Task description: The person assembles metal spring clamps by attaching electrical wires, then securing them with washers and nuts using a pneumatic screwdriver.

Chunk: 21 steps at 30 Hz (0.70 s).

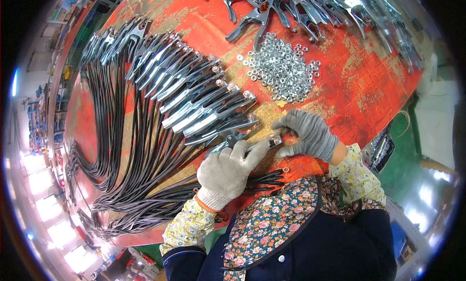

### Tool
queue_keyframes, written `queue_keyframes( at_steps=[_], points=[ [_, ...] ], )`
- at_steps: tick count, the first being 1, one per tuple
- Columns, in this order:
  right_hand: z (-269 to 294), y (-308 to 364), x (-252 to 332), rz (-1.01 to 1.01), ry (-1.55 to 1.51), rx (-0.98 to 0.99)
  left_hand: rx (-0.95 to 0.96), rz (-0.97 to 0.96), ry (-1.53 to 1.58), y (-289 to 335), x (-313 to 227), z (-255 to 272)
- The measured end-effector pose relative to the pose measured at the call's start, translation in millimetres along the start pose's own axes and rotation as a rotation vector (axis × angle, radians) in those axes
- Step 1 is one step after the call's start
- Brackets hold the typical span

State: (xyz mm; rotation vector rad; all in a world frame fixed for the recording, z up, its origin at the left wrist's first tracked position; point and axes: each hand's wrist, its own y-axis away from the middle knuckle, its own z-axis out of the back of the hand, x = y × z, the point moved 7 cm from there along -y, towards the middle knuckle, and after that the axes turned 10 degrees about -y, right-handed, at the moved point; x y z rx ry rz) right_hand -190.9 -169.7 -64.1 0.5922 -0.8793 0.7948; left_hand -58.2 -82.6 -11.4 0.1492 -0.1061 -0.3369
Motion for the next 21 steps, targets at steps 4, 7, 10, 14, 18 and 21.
queue_keyframes(
  at_steps=[4, 7, 10, 14, 18, 21],
  points=[
    [7, 22, 2, 0.212, -0.159, -0.016, -0.006, 0.004, 0.013, 1, 0, 2],
    [7, 26, -1, -0.005, -0.041, 0.028, 0.015, 0.008, -0.005, 1, -1, 2],
    [4, 24, 14, 0.133, -0.153, -0.135, 0.015, 0.013, -0.002, 0, -1, 0],
    [6, 51, -7, 0.105, -0.152, -0.153, 0.018, 0.033, 0.003, 0, -1, -2],
    [-19, 79, -4, 0.174, -0.078, 0.165, 0.003, 0.033, -0.020, -2, -1, 2],
    [-24, 85, -9, 0.148, 0.148, 0.197, 0.025, 0.030, -0.031, -4, -1, 1]
  ],
)
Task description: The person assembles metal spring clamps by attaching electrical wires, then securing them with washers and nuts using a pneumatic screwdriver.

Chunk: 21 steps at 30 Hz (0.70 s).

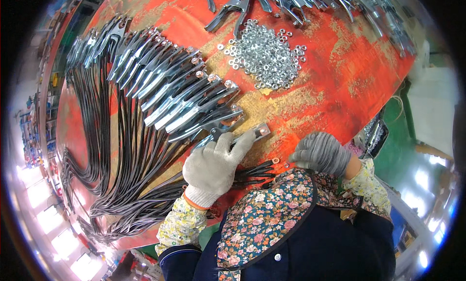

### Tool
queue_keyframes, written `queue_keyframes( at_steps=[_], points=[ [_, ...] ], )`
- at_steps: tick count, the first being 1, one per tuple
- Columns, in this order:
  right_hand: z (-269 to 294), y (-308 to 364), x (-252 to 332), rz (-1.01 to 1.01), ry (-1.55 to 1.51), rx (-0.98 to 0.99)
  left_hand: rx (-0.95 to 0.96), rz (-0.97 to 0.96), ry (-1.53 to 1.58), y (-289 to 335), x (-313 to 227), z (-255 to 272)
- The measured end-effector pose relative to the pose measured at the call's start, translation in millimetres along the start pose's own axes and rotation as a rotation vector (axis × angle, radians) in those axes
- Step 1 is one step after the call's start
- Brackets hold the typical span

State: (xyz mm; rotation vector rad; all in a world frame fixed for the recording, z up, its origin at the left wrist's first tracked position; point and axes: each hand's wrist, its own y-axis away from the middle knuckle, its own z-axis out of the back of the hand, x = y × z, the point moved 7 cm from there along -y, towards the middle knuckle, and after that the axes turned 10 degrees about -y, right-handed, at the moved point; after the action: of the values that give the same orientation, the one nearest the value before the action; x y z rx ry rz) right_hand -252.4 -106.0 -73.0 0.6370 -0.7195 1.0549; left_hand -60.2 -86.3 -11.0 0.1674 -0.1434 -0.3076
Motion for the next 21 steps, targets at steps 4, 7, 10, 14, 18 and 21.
queue_keyframes(
  at_steps=[4, 7, 10, 14, 18, 21],
  points=[
    [-11, -15, 13, 0.005, 0.158, 0.106, -0.023, 0.003, 0.010, 1, 0, -1],
    [-15, -20, 19, 0.056, 0.240, 0.144, -0.013, 0.006, -0.003, 3, 0, -1],
    [-16, -27, 15, 0.055, 0.319, 0.203, -0.016, -0.009, 0.010, 6, -2, -1],
    [40, -51, 4, 0.068, -0.125, -0.315, -0.007, -0.010, 0.003, 9, -3, 0],
    [41, -70, -4, 0.000, -0.370, -0.374, -0.022, -0.018, 0.022, 8, -1, -3],
    [42, -76, -8, 0.000, -0.412, -0.335, -0.007, -0.015, 0.021, 6, 0, -3]
  ],
)
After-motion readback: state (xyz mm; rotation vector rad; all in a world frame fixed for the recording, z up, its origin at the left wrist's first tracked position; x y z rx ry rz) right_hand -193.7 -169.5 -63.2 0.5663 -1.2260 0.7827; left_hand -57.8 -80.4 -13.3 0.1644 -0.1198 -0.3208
